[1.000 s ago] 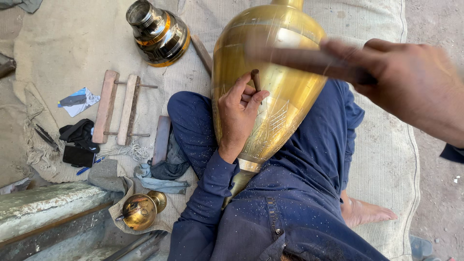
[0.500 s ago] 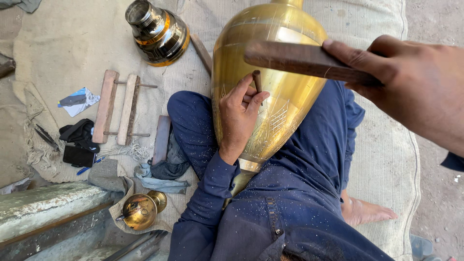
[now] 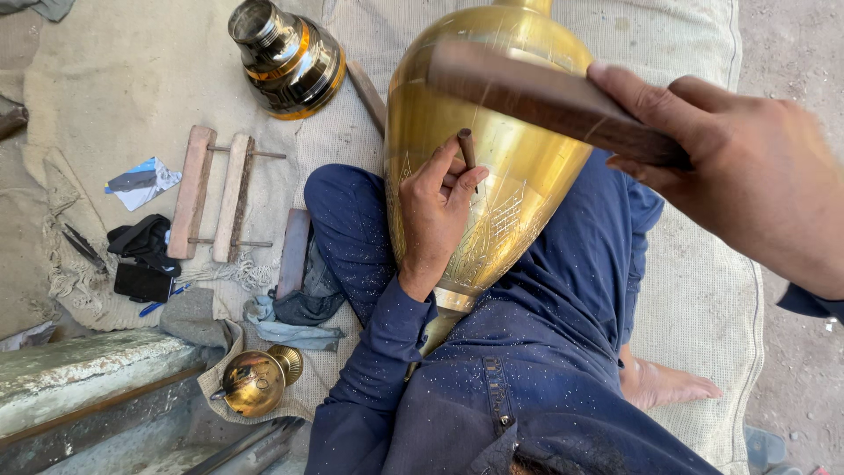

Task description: The person sits on the ground with a large brass vase on their lap and decorates its surface by hammering. They hold a small punch against the brass with one hand and strike it with a wooden mallet in the other, working patterned designs into the metal.

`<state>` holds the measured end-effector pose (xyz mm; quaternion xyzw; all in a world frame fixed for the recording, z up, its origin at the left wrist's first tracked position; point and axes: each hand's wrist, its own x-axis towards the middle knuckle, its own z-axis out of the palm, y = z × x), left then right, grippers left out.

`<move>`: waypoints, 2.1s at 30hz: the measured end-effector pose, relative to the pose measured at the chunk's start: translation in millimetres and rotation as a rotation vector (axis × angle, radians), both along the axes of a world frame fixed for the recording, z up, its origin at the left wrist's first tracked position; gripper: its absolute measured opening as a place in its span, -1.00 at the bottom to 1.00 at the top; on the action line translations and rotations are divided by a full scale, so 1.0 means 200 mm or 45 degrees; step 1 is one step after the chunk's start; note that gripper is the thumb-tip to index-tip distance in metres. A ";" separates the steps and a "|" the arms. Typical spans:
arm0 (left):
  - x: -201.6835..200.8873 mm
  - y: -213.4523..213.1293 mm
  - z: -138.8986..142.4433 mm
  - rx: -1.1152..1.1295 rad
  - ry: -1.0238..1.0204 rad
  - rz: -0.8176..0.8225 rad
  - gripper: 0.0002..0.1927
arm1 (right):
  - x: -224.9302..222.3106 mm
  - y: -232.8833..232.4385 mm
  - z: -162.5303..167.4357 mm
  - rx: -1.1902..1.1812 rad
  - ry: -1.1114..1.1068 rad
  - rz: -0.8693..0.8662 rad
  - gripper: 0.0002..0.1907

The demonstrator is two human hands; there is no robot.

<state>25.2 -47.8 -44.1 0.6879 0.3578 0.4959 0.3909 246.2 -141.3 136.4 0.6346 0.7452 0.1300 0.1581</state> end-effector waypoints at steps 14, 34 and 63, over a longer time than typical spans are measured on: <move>0.00 -0.02 -0.02 0.020 0.055 0.013 -0.54 | 0.00 -0.02 -0.04 -0.029 0.178 -0.015 -0.19; -0.01 -0.04 -0.02 0.039 0.060 0.041 -0.59 | -0.04 -0.07 -0.04 -0.051 -0.024 -0.004 -0.24; -0.02 -0.07 -0.05 0.071 0.046 0.027 -0.56 | -0.01 -0.13 -0.07 0.112 0.070 0.071 -0.21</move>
